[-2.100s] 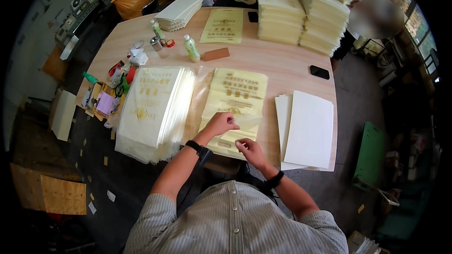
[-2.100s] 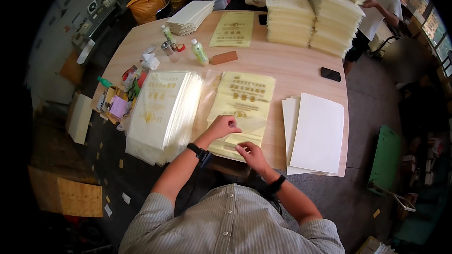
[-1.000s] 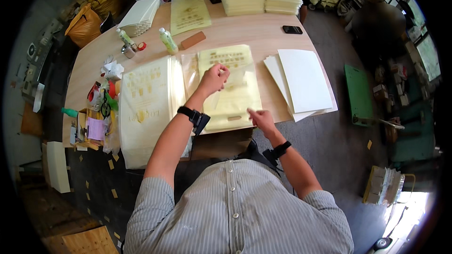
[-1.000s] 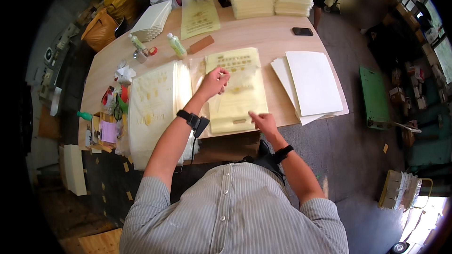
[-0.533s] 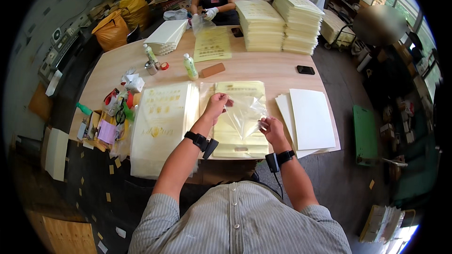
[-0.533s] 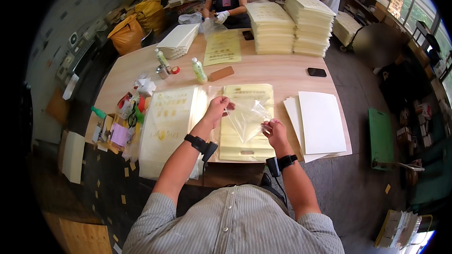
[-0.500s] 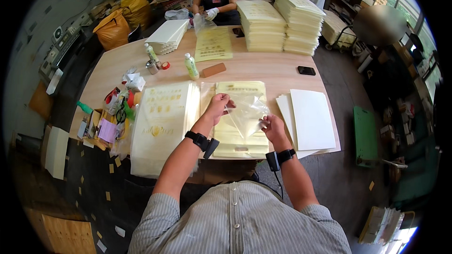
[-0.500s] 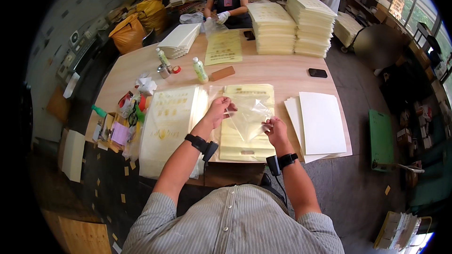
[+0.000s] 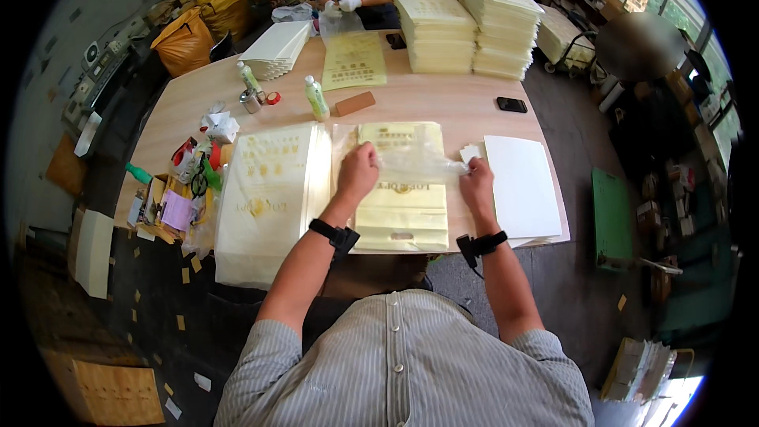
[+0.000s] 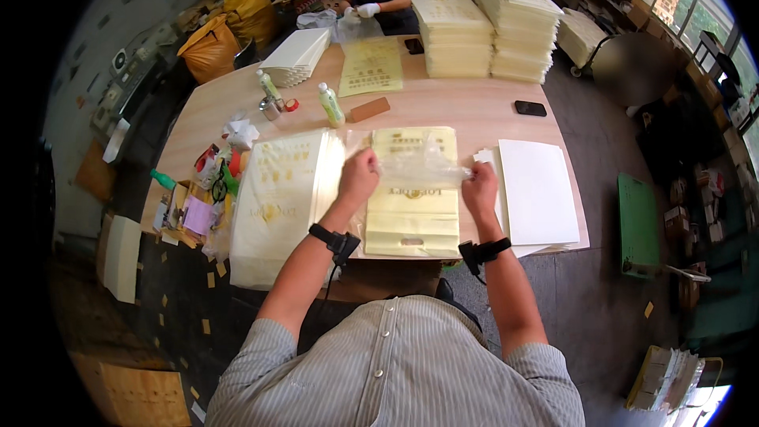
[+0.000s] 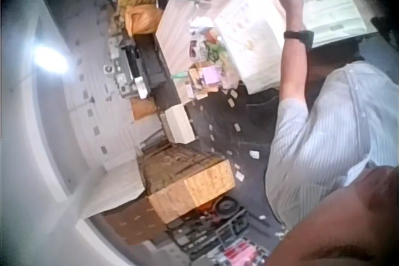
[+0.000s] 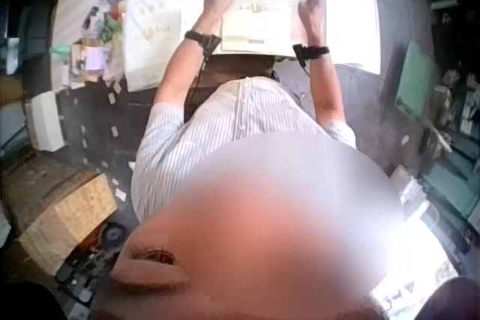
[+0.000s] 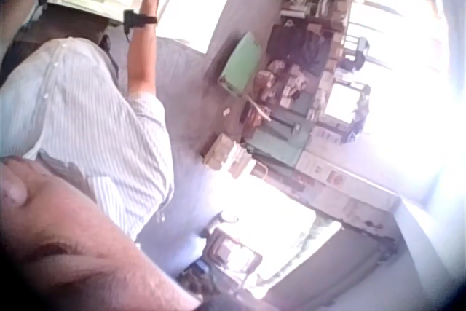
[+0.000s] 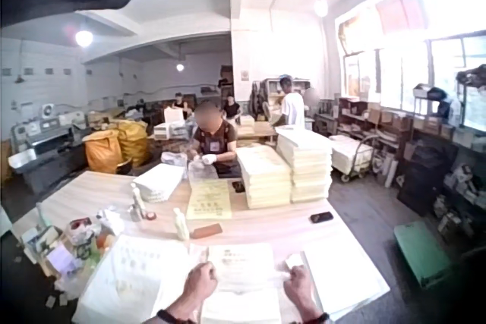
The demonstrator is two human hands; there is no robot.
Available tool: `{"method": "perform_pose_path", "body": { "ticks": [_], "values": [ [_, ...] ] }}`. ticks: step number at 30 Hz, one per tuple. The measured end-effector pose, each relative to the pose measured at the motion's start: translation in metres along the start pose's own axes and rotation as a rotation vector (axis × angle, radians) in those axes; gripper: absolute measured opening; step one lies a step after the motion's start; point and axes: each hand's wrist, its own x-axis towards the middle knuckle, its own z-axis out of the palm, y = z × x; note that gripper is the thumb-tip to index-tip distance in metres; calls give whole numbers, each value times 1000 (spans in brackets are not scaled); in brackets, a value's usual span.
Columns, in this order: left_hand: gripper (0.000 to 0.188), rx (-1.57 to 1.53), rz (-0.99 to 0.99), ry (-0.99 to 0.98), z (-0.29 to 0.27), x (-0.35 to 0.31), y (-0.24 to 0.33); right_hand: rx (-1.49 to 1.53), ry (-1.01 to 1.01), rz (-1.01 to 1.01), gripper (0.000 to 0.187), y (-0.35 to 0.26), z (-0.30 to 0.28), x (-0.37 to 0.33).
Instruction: The person places stacks of white books into transparent plastic bags with a gold logo and folds the top to seal them. This process is repeated multiple times on a wooden table.
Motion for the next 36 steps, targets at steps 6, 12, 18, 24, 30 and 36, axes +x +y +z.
{"method": "perform_pose_path", "body": {
  "ticks": [6,12,18,24,30,36],
  "values": [
    [33,-16,-59,-51,12,-10,13,594,-228,550,13,-61,-25,-2],
    [26,110,-289,-90,8,-3,10,226,-184,225,8,-15,-26,-6],
    [21,-24,-27,191,34,-33,12,286,-66,306,10,-16,-20,-21],
    [18,108,-196,92,-3,2,13,128,-70,139,10,-7,-44,-1],
    [20,179,-96,-334,11,26,23,337,-267,342,11,-30,-35,21],
    [9,-176,526,574,-81,62,123,364,328,-372,23,-81,-94,98]
  ]
}}
